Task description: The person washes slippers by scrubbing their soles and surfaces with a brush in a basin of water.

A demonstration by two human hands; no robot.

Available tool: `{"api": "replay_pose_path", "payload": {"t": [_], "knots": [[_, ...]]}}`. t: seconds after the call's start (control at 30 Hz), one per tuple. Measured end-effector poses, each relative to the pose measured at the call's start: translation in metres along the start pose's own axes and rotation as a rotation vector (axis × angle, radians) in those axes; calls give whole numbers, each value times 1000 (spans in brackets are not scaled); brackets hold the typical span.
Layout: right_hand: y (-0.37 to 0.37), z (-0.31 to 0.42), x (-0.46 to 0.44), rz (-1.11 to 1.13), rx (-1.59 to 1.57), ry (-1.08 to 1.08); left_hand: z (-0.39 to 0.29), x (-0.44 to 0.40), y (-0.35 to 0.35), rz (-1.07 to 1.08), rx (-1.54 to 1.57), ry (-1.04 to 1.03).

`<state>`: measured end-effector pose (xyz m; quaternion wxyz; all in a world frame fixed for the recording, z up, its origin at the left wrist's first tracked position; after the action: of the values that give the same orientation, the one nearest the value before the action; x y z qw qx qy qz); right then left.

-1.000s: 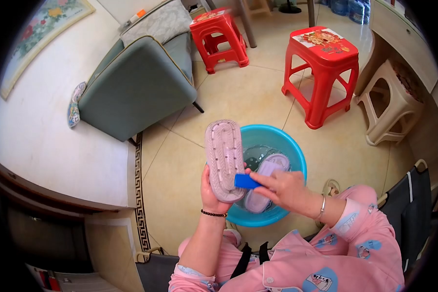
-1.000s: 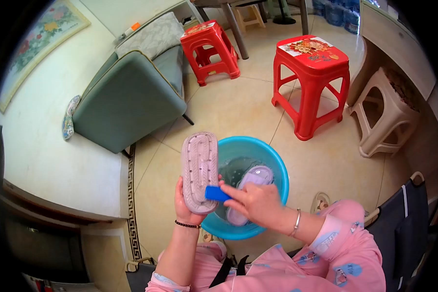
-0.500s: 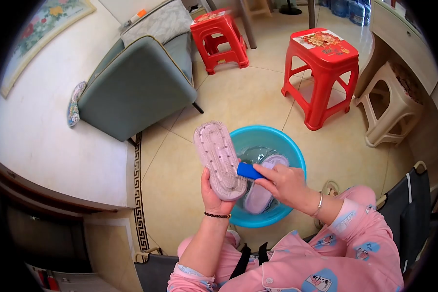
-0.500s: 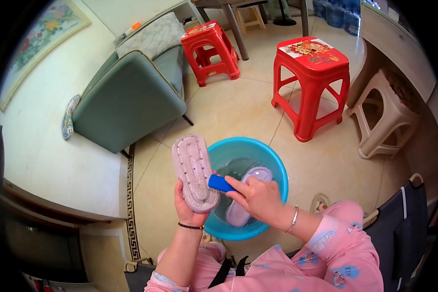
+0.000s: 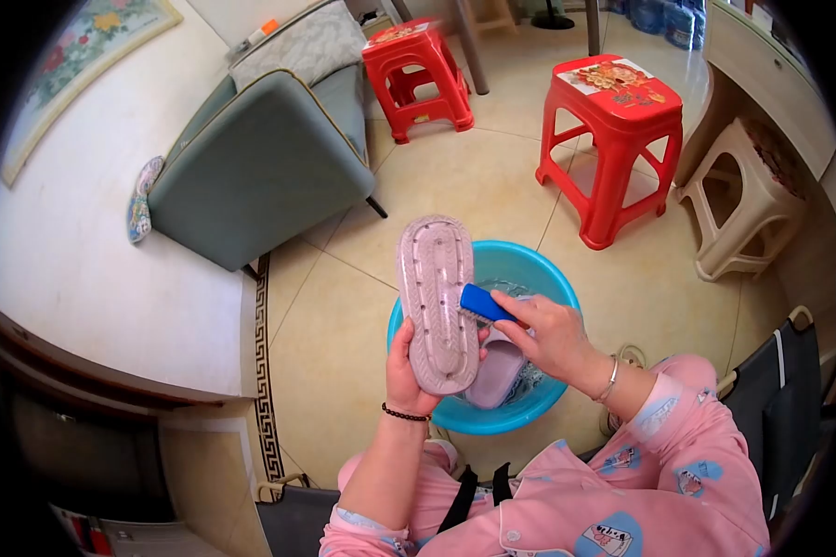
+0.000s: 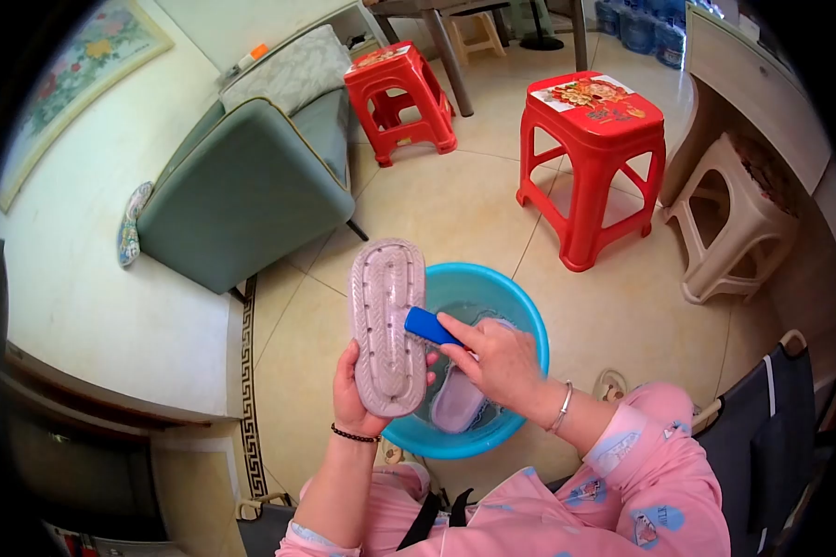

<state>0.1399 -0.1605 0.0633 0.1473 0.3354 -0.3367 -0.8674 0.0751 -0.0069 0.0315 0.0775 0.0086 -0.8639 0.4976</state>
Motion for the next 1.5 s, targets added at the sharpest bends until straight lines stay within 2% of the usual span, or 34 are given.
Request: {"api": "replay_pose_path", "payload": {"t": [0.13, 0.2, 0.3, 0.33, 0.37, 0.43, 0.5, 0.57, 0.67, 0.7, 0.77, 0.8, 0.83, 0.9, 0.93, 1.03, 1.1, 1.17, 1.33, 1.4, 1.43, 1.5], "knots": [[12, 21, 5, 14, 12, 41, -2, 2, -4, 84, 82, 61], [8, 48, 14, 129, 30, 221, -9, 1, 19, -126, 50, -3], [7, 52, 16, 138, 46, 287, -3, 1, 21, -140, 4, 55], [5, 48, 13, 138, 48, 286, 0, 3, 16, -77, 123, 89], [7, 33, 5, 60, 57, 208, 1, 3, 14, -74, 123, 91], [11, 12, -8, -25, 72, 128, 12, 2, -2, 96, -13, 212], [15, -10, -17, -60, 88, -58, 15, 2, 1, 48, -8, 224], [13, -5, -13, -56, 77, -58, 16, 2, 1, 64, -9, 238], [2, 39, 9, 59, 37, 207, 15, 1, 14, 5, 68, 191], [3, 45, 14, 62, 32, 208, 16, 0, 16, 0, 68, 188], [-2, 61, 25, 133, -64, 323, 10, -3, 34, -171, -180, 70], [-2, 59, 23, 114, -45, 320, 20, -3, 39, -165, 425, 197], [-3, 55, 19, 116, -44, 321, 21, -2, 39, -165, 426, 196], [3, 30, 3, 14, 1, 158, 25, -2, 40, -140, -110, 204], [5, 18, -3, -52, -19, 89, 28, -3, 41, -129, -166, 226], [10, 1, -11, -62, -14, -38, 33, 1, 11, 13, -55, 278], [9, 10, -4, -42, 15, -25, 34, 1, 14, 15, -59, 278], [1, 37, 11, 63, 40, 143, 27, -1, 33, -194, -148, 158], [-5, 57, 22, 134, -50, 292, 24, 1, 42, -185, -138, 162], [0, 28, 3, 28, 20, 127, 27, 1, 30, -124, -150, 208], [1, 21, -4, 25, 25, 128, 26, 1, 26, -118, -150, 207], [9, -9, -16, -48, 49, -100, 28, 3, 26, -130, -281, 257]]}}
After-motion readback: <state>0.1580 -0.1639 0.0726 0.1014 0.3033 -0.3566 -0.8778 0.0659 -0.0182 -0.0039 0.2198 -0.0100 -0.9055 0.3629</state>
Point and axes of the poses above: each hand's wrist, its own x-axis away from the middle knuckle, its own y-axis out of the back of the hand, z = x × y, the point moved 8 cm from there along -x, towards the middle knuckle, and after that the axes turned 5 degrees about x, right-handed, at the moved point
